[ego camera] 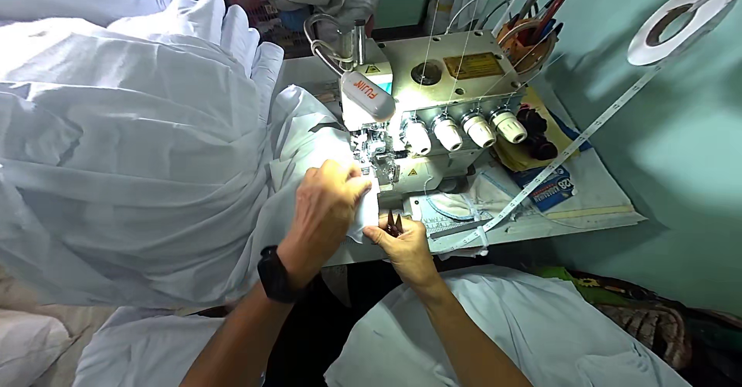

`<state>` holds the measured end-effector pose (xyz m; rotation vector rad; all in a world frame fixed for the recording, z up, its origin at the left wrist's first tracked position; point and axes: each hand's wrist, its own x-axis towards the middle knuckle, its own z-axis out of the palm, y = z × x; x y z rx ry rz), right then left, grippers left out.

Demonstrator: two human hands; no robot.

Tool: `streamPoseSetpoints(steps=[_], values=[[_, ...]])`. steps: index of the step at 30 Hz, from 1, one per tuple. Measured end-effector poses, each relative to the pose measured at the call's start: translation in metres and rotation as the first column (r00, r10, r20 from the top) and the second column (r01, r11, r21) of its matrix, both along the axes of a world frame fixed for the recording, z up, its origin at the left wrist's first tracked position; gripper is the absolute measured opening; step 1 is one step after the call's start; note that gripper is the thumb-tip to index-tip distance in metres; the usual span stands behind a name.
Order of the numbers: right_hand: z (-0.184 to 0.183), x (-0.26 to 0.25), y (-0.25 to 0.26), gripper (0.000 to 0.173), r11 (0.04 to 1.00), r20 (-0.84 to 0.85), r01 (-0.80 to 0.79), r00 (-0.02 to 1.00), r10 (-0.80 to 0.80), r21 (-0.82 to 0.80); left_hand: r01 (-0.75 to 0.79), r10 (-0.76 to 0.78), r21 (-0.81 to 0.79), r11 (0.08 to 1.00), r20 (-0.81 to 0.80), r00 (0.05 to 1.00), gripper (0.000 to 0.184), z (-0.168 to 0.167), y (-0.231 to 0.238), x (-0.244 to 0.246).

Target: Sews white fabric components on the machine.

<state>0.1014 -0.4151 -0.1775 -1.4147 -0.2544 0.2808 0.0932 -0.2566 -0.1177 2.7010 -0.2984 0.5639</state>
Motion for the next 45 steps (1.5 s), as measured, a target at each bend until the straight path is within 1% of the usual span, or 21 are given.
streamPoseSetpoints(steps=[2, 4, 7, 10, 12, 17, 19, 21, 23, 26, 28, 30, 32, 33, 34, 36, 38, 40, 42, 43, 45], values=[[0.009, -0.008, -0.002, 0.005, 0.999, -0.003, 0.034, 0.999, -0.034, -0.013, -0.057, 0.044, 0.157, 0.986, 0.082, 0.996, 0.02, -0.009, -0.013, -0.016], [0.012, -0.018, -0.002, 0.014, 0.997, 0.073, 0.081, 0.994, -0.079, -0.018, -0.126, 0.105, 0.186, 0.974, 0.121, 0.987, 0.026, -0.021, -0.02, -0.027], [0.009, -0.021, 0.006, 0.016, 0.989, 0.208, 0.142, 0.969, -0.131, -0.036, -0.105, 0.092, 0.097, 0.99, 0.127, 0.988, 0.028, -0.03, -0.013, -0.025], [0.004, -0.004, 0.016, 0.007, 0.986, 0.325, 0.169, 0.933, -0.156, -0.012, -0.049, 0.05, -0.026, 0.998, 0.051, 0.997, 0.03, -0.025, 0.001, -0.012], [0.003, 0.013, 0.022, 0.008, 0.98, 0.42, 0.197, 0.891, -0.171, -0.02, -0.023, 0.022, -0.105, 0.994, -0.004, 1.0, 0.031, -0.019, 0.014, 0.0], [0.003, 0.038, 0.029, 0.014, 0.896, 0.639, 0.386, 0.752, -0.165, -0.222, -0.005, -0.013, -0.186, 0.982, -0.093, 0.996, 0.033, -0.012, 0.037, 0.029], [0.003, 0.034, 0.028, 0.014, 0.885, 0.678, 0.398, 0.721, -0.14, -0.24, -0.008, -0.014, -0.219, 0.976, -0.1, 0.995, 0.029, -0.003, 0.041, 0.039], [-0.007, 0.018, 0.023, 0.016, 0.927, 0.679, 0.317, 0.727, -0.101, -0.202, -0.014, 0.001, -0.219, 0.976, -0.06, 0.998, 0.026, -0.006, 0.047, 0.057], [-0.033, 0.0, 0.019, 0.02, 0.963, 0.662, 0.211, 0.748, -0.048, -0.169, -0.043, 0.03, -0.235, 0.971, -0.056, 0.998, 0.027, -0.006, 0.054, 0.073], [-0.069, -0.013, 0.01, 0.022, 0.952, 0.668, 0.186, 0.744, 0.026, -0.243, -0.195, 0.159, -0.284, 0.939, -0.145, 0.976, 0.036, -0.002, 0.062, 0.09], [-0.059, -0.01, 0.007, 0.025, 0.967, 0.569, 0.115, 0.822, 0.037, -0.228, -0.351, 0.275, -0.383, 0.855, -0.239, 0.931, 0.042, -0.002, 0.064, 0.093], [-0.034, -0.002, 0.003, 0.027, 0.989, 0.359, -0.011, 0.931, 0.063, -0.145, -0.492, 0.347, -0.467, 0.735, -0.365, 0.864, 0.049, -0.003, 0.064, 0.081], [-0.014, 0.013, -0.004, 0.043, 0.983, 0.326, -0.065, 0.938, 0.118, -0.17, -0.554, 0.344, -0.532, 0.64, -0.446, 0.826, 0.056, -0.005, 0.055, 0.054], [-0.005, 0.021, -0.006, 0.054, 0.97, 0.387, -0.035, 0.913, 0.13, -0.243, -0.556, 0.326, -0.557, 0.617, -0.462, 0.825, 0.06, -0.007, 0.048, 0.034], [0.005, 0.027, -0.007, 0.056, 0.943, 0.468, 0.033, 0.873, 0.134, -0.331, -0.545, 0.304, -0.567, 0.618, -0.466, 0.831, 0.067, -0.008, 0.037, 0.011], [0.024, 0.037, -0.004, 0.043, 0.86, 0.658, 0.217, 0.734, 0.169, -0.462, -0.522, 0.329, -0.556, 0.647, -0.414, 0.849, 0.086, -0.017, 0.018, -0.017], [0.042, 0.045, 0.004, 0.029, 0.75, 0.779, 0.383, 0.565, 0.272, -0.539, -0.524, 0.399, -0.524, 0.672, -0.34, 0.851, 0.103, -0.026, 0.004, -0.03], [0.054, 0.044, 0.016, 0.019, 0.621, 0.777, 0.481, 0.489, 0.396, -0.619, -0.53, 0.46, -0.492, 0.691, -0.267, 0.847, 0.098, -0.037, -0.005, -0.036], [0.06, 0.041, 0.03, 0.016, 0.558, 0.744, 0.495, 0.498, 0.445, -0.666, -0.527, 0.499, -0.454, 0.719, -0.19, 0.845, 0.084, -0.046, -0.009, -0.038], [0.057, 0.042, 0.034, 0.017, 0.581, 0.749, 0.479, 0.496, 0.439, -0.658, -0.52, 0.503, -0.435, 0.735, -0.164, 0.849, 0.076, -0.049, -0.009, -0.04], [0.048, 0.043, 0.036, 0.018, 0.691, 0.793, 0.426, 0.483, 0.371, -0.584, -0.504, 0.512, -0.428, 0.75, -0.108, 0.852, 0.062, -0.053, -0.007, -0.049]])
